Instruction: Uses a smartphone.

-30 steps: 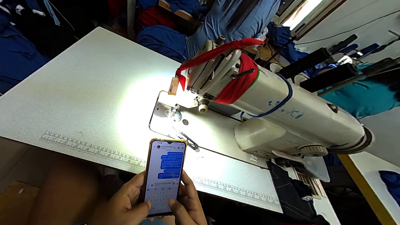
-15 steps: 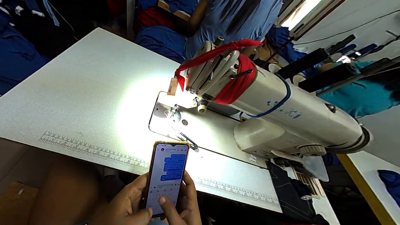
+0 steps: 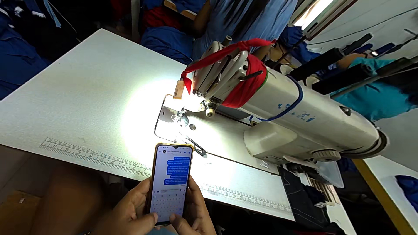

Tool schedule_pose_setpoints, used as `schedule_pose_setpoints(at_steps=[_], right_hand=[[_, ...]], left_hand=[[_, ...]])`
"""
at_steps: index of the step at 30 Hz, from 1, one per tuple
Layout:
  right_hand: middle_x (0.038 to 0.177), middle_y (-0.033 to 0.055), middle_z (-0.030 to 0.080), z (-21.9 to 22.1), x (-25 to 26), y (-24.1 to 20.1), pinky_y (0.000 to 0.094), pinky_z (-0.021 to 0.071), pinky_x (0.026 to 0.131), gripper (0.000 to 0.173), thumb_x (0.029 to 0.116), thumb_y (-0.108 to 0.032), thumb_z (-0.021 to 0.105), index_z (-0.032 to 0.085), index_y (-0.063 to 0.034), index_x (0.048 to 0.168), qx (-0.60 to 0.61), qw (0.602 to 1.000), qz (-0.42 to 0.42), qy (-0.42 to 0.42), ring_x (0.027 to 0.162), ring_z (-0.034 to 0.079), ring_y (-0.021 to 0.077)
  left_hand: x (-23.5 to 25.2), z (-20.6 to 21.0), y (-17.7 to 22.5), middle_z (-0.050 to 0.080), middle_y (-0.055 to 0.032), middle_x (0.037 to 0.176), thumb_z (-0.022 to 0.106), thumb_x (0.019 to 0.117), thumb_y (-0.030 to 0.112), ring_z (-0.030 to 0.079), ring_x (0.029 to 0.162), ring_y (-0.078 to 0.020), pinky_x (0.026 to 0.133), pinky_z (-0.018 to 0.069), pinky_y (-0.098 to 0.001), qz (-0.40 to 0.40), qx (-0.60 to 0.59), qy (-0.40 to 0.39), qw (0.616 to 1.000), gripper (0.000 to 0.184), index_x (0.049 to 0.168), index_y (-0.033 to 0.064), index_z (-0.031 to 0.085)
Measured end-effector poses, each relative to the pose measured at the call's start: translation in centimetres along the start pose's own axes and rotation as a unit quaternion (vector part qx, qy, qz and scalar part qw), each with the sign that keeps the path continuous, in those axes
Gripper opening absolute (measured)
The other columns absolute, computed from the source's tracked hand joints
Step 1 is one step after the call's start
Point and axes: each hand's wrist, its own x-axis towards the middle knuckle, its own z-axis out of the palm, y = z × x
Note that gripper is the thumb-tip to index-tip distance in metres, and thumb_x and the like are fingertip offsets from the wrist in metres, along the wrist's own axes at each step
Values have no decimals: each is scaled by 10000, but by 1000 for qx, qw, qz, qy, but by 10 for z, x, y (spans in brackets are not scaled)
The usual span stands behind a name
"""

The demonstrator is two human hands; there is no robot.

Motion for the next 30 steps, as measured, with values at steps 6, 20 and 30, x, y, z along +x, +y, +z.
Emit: schedule_pose_setpoints(at_steps=[6,20,30], right_hand=[[1396,207,545,2,0,-1,357,577,989,775,873,86,568,131,183,1506,-22,999,-6,35,1209,638,181],[1422,157,527,-2,-1,4,404,584,973,799,870,125,537,91,105,1532,43,999,1,0,1221,629,195],[1380,188,540,12,-1,4,340,598,942,774,905,76,604,118,155,1502,-14,998,-1,64,1185,645,168]], left_hand=[[0,-1,-2,624,-66,1357,551,874,-94,669,1162,-192,869,621,-348,3,-3,-9,1000,653,1475,116,404],[-1,3,-1,655,-69,1313,493,919,-99,690,1119,-177,877,621,-338,9,49,20,999,570,1460,64,417],[-2,3,1,622,-50,1362,545,883,-105,656,1190,-179,927,607,-353,7,10,-2,1000,646,1483,83,397]])
